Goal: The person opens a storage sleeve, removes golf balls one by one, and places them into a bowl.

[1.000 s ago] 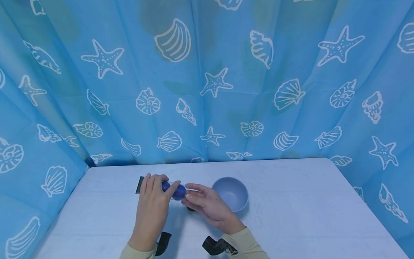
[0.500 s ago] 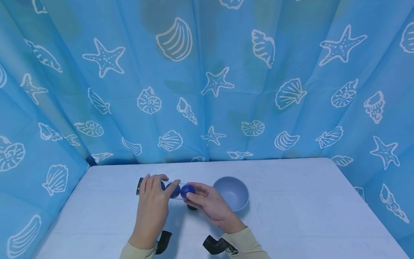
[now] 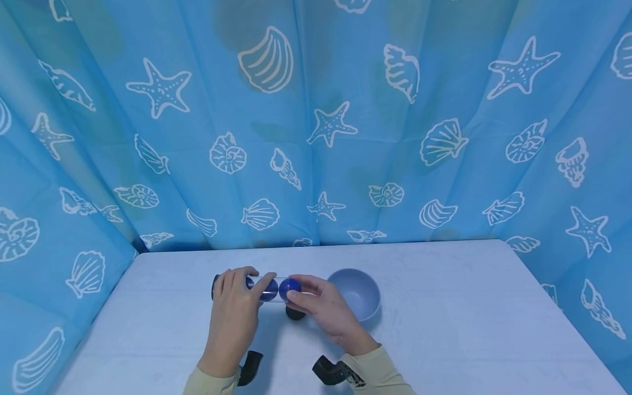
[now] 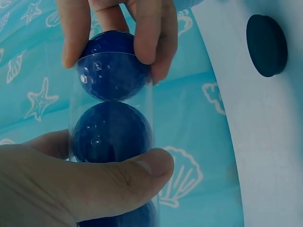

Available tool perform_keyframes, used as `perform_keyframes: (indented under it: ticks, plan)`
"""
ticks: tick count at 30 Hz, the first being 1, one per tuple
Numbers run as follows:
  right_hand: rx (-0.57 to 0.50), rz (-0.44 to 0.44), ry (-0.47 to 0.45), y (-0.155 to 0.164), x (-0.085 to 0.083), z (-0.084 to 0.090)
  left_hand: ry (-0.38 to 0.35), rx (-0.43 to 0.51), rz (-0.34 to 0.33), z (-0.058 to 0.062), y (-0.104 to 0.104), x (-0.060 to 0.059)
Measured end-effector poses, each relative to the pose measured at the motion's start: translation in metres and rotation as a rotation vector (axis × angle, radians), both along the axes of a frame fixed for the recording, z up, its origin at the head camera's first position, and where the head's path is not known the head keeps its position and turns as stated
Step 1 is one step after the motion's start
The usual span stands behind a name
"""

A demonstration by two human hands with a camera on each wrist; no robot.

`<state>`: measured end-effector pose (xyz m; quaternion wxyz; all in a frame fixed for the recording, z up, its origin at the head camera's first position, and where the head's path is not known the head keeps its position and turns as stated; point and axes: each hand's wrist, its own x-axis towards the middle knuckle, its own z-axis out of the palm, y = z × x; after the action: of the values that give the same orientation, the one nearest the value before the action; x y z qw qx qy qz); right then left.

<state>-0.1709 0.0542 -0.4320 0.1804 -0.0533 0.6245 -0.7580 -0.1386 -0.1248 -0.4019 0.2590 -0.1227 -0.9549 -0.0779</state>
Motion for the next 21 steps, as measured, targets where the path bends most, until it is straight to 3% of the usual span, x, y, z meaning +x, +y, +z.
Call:
perform_keyframes:
  ticks: [10, 21]
  plan:
    - [0.04, -0.003, 0.054, 0.0046, 0.0012, 0.004, -0.019, 0.002, 0.01, -0.001, 0.0, -0.0007]
    - [0.051, -0.011, 0.047, 0.0089, 0.0006, 0.0076, -0.043, 0.005, 0.01, -0.0026, -0.0003, -0.0022]
